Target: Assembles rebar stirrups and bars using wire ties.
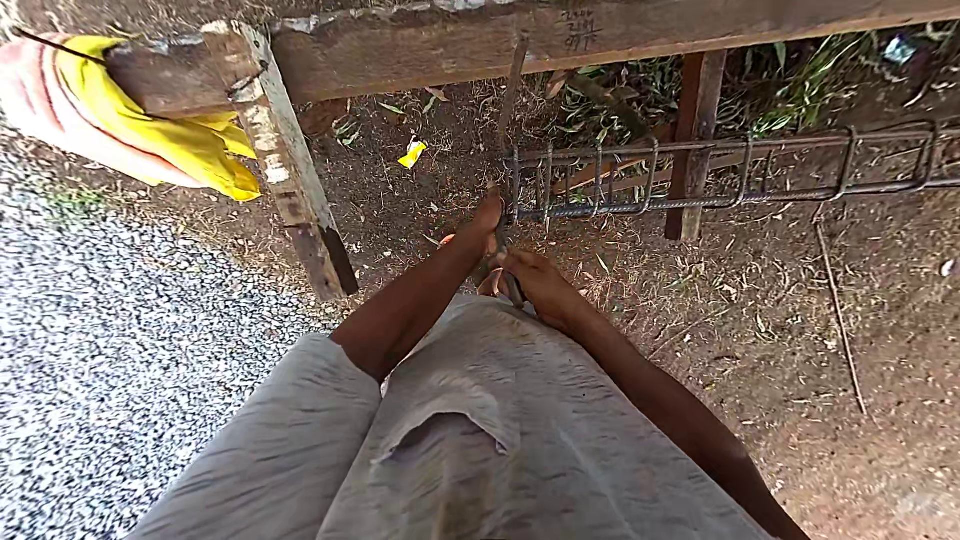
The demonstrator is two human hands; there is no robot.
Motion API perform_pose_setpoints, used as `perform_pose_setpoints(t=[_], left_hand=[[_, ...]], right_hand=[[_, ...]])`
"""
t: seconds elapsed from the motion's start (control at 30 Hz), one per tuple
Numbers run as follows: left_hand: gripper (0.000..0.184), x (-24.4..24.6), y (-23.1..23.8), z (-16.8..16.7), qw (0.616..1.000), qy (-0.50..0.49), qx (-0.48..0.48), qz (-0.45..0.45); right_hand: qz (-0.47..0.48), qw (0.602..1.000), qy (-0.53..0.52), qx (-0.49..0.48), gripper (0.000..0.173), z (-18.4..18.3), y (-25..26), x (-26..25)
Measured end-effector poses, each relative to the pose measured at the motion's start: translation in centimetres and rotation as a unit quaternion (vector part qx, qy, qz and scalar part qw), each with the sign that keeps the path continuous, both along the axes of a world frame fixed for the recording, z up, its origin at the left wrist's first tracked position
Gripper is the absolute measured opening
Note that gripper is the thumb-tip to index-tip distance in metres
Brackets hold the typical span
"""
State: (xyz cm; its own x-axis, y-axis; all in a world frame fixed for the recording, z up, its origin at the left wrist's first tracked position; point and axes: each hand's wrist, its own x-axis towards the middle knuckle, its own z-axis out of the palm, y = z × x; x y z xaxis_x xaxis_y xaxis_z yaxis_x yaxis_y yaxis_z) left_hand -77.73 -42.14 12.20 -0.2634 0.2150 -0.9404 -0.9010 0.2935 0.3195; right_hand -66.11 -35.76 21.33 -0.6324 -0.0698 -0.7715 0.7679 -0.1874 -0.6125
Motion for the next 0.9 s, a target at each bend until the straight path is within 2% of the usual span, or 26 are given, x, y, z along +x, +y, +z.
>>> perform_pose_setpoints(t=[0.2,0.37,0.5,0.63,0.7,0.77,0.9], left_hand=[[0.085,0.5,-0.1,-0.1,0.999,0.037,-0.006,-0.008],[0.085,0.2,-0.5,2.3,0.999,-0.007,-0.012,-0.031],[0.083,0.4,-0.3,0.4,0.998,0.045,0.013,-0.048],[0.072,0.2,-0.3,3.3,0.999,0.012,-0.021,-0.038],[0.076,0.1,-0.2,1.3,0.998,0.039,0.024,-0.044],[0.08,0.3,-0.1,-0.1,0.998,0.046,0.025,-0.036],[0.072,0.0,0.0,1.3,1.0,0.013,0.027,0.0]], right_hand=[[0.002,0.998,0.036,0.058,0.032,-2.7,-0.8,2.7],[-0.126,0.992,-0.018,-0.019,0.031,0.8,-1.2,0.1],[-0.073,0.996,0.008,0.047,0.033,-2.4,-1.5,3.1],[-0.136,0.991,-0.004,-0.02,0.03,0.4,-1.5,0.7],[-0.128,0.992,-0.002,-0.013,0.031,-0.8,-1.3,1.8],[-0.116,0.993,-0.02,0.0,0.03,-1.8,-1.3,2.8],[-0.163,0.985,-0.036,-0.043,0.026,0.9,-1.2,-0.3]])
